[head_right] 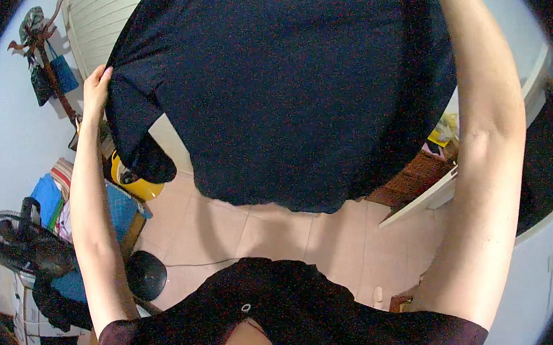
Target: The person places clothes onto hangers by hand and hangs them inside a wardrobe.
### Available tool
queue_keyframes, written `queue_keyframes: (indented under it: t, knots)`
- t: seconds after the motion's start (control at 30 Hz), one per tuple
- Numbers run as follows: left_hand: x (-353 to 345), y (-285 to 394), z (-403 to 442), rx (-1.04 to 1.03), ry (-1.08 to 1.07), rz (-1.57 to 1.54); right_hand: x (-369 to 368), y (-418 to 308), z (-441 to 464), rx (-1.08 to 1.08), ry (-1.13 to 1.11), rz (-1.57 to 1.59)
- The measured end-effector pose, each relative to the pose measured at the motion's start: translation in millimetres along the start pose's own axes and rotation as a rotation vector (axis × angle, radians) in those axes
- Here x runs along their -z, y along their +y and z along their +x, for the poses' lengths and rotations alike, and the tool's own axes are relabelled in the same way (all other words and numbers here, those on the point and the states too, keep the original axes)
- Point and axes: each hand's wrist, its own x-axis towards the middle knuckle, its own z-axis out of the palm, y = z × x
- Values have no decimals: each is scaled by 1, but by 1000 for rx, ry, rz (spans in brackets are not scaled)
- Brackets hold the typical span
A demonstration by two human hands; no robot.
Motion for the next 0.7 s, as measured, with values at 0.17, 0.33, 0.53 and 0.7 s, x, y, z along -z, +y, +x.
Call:
queue_keyframes:
  t: [0.17,0.33,0.53,0.7]
  knots:
    - [-1,-9,3,-45,-63,63,-12,-17,-2,-11,18,-29]
    - [-5,3,3,-22,-145,337,-25,-25,6,-13,0,-8]
    - [11,175,18,-620,591,599,-68,-61,-8,51,-143,-51]
    - [-10,261,18,-884,964,376,-92,-89,-25,38,-126,-159]
